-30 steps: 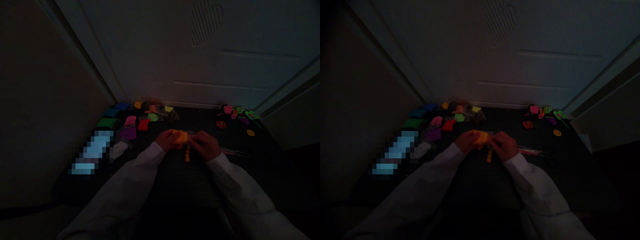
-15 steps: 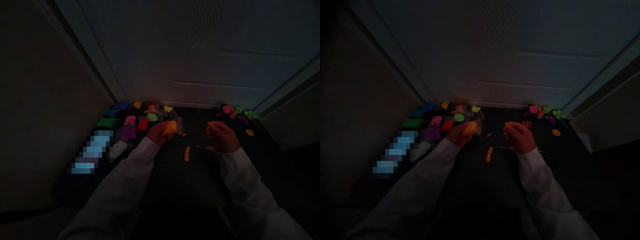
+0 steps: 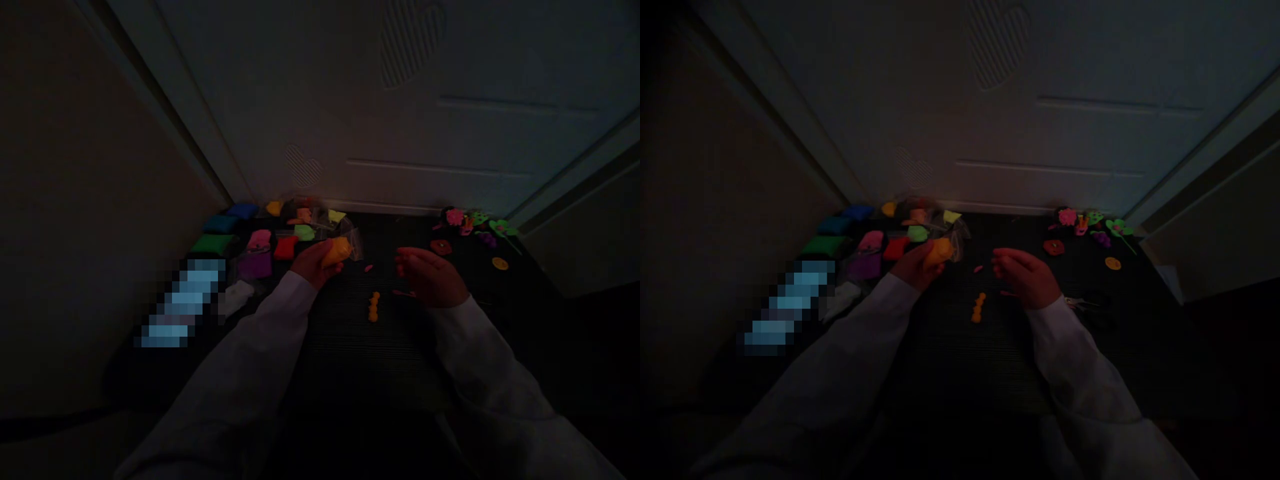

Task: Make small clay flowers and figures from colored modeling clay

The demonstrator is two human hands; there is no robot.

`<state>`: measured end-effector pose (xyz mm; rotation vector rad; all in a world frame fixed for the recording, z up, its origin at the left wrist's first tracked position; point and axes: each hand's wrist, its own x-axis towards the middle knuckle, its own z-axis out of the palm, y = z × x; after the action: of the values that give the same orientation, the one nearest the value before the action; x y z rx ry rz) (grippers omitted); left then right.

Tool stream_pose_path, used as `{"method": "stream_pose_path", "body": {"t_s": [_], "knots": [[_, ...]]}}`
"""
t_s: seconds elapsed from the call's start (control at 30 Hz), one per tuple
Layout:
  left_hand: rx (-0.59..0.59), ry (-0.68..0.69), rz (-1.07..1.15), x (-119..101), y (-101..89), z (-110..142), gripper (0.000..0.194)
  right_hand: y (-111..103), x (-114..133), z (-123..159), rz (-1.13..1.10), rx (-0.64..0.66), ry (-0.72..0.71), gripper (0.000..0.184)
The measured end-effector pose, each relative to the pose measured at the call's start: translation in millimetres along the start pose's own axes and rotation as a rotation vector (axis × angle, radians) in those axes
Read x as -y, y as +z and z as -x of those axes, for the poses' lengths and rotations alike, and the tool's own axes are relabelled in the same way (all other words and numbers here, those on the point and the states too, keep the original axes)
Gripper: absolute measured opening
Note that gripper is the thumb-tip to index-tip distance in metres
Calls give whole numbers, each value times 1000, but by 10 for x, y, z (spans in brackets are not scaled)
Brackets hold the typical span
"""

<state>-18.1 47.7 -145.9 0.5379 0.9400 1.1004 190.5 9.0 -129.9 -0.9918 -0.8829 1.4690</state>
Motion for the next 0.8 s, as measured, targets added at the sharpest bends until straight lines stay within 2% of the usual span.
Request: {"method": "stream_pose_path", "body": {"t_s": [0.1, 0.27, 0.47, 0.63, 0.8], "knots": [[-34, 10, 0, -8, 13, 9, 16, -5, -23, -13, 63, -38, -55, 19], [-20, 14, -24, -10, 25, 26, 16, -18, -43, -24, 89, 65, -16, 29], [-23, 14, -29, -12, 25, 15, 14, -10, -66, -11, 117, 93, -25, 21], [-43, 25, -23, -14, 30, 10, 15, -26, -79, -2, 178, 51, -29, 25], [-11, 32, -27, -20, 11, 3, 14, -10, -81, 13, 201, 41, -35, 25]]}}
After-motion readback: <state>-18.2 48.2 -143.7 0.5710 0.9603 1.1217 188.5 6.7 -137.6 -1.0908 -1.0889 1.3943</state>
